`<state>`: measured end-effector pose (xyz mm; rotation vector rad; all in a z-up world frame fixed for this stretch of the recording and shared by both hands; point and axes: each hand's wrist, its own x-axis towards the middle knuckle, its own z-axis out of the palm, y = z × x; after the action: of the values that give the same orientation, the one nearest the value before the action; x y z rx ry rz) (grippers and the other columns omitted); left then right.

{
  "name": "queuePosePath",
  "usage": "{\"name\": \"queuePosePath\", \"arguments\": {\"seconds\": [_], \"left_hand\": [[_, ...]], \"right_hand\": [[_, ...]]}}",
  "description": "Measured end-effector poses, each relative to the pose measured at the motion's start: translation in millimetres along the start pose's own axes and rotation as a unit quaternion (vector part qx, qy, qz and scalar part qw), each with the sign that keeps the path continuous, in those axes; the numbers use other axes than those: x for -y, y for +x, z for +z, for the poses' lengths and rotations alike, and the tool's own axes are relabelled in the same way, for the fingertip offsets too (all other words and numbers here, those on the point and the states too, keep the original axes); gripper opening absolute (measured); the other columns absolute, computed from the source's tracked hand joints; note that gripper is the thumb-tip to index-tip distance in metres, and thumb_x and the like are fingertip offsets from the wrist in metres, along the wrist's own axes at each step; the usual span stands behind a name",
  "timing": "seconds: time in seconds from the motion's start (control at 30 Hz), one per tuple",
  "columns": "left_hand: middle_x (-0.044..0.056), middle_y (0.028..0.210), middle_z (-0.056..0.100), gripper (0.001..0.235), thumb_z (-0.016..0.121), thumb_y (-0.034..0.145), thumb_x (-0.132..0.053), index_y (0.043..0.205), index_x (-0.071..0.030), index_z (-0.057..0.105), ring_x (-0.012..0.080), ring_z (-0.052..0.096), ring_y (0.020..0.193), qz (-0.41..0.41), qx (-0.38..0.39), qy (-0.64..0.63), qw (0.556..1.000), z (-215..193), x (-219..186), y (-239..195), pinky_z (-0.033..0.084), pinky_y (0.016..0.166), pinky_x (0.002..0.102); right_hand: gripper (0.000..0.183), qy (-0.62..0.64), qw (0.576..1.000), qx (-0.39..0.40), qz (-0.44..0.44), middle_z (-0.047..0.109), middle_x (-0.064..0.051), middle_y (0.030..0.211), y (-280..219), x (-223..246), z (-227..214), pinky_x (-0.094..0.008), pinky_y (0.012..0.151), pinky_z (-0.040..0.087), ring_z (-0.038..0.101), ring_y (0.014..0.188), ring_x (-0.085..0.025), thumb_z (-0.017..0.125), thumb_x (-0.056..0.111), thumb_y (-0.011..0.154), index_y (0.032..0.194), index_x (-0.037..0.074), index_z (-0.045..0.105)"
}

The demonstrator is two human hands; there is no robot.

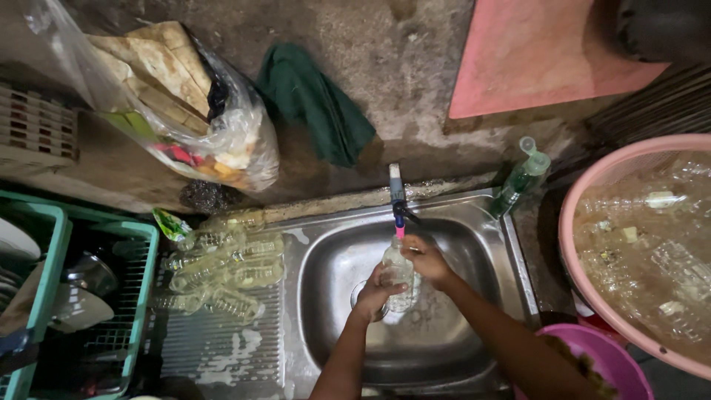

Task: The person washes cut plastic bottles by hand under running water in a kitchen sink, rinsing each piece and placing them into a pink basin filled with water. The person handles the bottles one at a time, rinsing the interior and exterior before submerging them in the basin.

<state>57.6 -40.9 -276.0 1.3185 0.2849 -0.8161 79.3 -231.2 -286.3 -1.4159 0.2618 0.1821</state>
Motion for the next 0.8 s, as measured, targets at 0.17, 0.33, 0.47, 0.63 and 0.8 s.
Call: {"name": "queuePosePath", "arguments": {"seconds": [0.17,0.33,0.47,0.63,0.8], "left_hand": [[0.013,0.142,0.056,0.089,0.085,0.077,-0.002,0.153,-0.017,0.041,0.024,0.058,0.128,0.024,-0.014,0.045,0.999,4,-10,-1,0.054,0.101,0.034],[0.014,0.138,0.06,0.087,0.083,0.074,0.0,0.151,-0.016,0.044,0.0267,0.061,0.121,0.014,-0.01,0.007,1.0,10,-15,-8,0.055,0.095,0.038],[0.01,0.137,0.058,0.088,0.084,0.074,0.0,0.15,-0.017,0.043,0.0251,0.061,0.122,0.015,-0.015,0.05,0.999,3,-15,-10,0.057,0.096,0.039],[0.009,0.136,0.061,0.088,0.083,0.076,-0.003,0.152,-0.02,0.042,0.0241,0.061,0.123,0.017,-0.012,0.134,0.991,-19,-14,-31,0.056,0.096,0.037],[0.009,0.136,0.063,0.092,0.081,0.075,0.004,0.155,-0.021,0.041,0.0228,0.063,0.121,0.083,0.071,0.106,0.988,-23,-22,-62,0.056,0.097,0.034]], "right_hand": [[0.048,-0.164,0.966,-0.159,-0.124,0.069,-0.012,0.12,-9,51,5,-0.037,0.081,0.054,0.067,0.093,-0.027,0.074,0.016,0.089,0.133,0.005,0.059],[0.023,-0.293,0.869,-0.235,-0.321,0.074,-0.015,0.113,-11,96,-8,-0.04,0.083,0.058,0.074,0.095,-0.032,0.069,0.016,0.096,0.117,0.007,0.072],[0.018,-0.346,0.86,-0.22,-0.304,0.076,-0.016,0.102,-8,119,-29,-0.043,0.079,0.057,0.073,0.091,-0.035,0.067,0.021,0.095,0.106,0.008,0.075],[0.032,-0.283,0.921,-0.219,-0.157,0.072,-0.02,0.094,-11,137,-24,-0.044,0.077,0.056,0.071,0.088,-0.037,0.073,0.03,0.094,0.103,0.0,0.065],[0.044,-0.15,0.981,-0.009,-0.12,0.068,-0.015,0.115,-70,131,21,-0.04,0.086,0.057,0.069,0.104,-0.032,0.079,0.021,0.082,0.12,0.007,0.062]]}}
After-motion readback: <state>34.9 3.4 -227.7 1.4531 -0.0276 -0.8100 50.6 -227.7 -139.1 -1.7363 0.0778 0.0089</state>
